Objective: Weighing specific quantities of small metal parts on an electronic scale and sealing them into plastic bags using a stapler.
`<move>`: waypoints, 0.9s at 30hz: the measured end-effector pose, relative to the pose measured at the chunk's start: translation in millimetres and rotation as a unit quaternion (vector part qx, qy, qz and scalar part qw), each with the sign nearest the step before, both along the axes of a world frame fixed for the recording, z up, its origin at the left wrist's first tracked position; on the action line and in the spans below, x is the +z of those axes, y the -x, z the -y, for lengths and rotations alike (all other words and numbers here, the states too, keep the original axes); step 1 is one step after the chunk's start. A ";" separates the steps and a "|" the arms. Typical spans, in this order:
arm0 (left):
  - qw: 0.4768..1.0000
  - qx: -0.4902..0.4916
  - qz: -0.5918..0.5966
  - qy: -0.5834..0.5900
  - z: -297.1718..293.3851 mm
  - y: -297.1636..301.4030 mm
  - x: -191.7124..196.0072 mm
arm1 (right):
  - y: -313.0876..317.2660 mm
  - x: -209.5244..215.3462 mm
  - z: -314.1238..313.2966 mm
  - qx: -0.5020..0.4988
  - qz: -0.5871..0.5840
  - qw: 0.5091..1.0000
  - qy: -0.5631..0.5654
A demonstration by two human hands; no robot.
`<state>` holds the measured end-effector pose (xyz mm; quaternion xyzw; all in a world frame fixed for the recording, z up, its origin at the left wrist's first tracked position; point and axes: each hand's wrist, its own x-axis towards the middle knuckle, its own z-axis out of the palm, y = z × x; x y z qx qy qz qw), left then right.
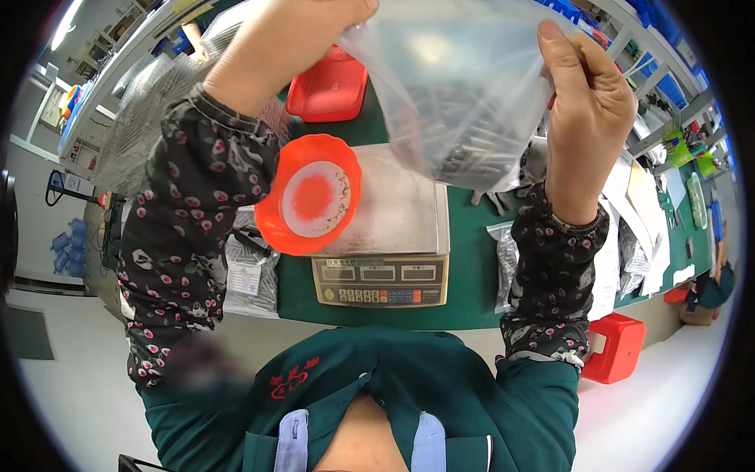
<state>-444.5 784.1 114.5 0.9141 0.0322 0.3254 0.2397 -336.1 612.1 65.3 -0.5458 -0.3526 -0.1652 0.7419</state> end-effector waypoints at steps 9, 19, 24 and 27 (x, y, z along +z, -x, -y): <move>0.953 0.103 -0.135 0.249 0.8 50.2 1.0 | 27.6 -11.9 -6.9 0.095 -0.031 0.993 0.070; 0.974 -0.082 -0.127 0.168 28.3 36.1 -33.4 | 45.1 -32.8 87.9 0.019 -0.045 0.998 -0.033; 0.960 -0.033 -0.200 0.192 10.7 68.5 -127.3 | 48.3 -35.8 153.4 -0.008 -0.115 0.992 -0.059; 0.898 0.110 -0.426 -0.018 17.8 104.9 -178.3 | 50.1 -36.9 188.5 -0.017 -0.125 0.991 -0.041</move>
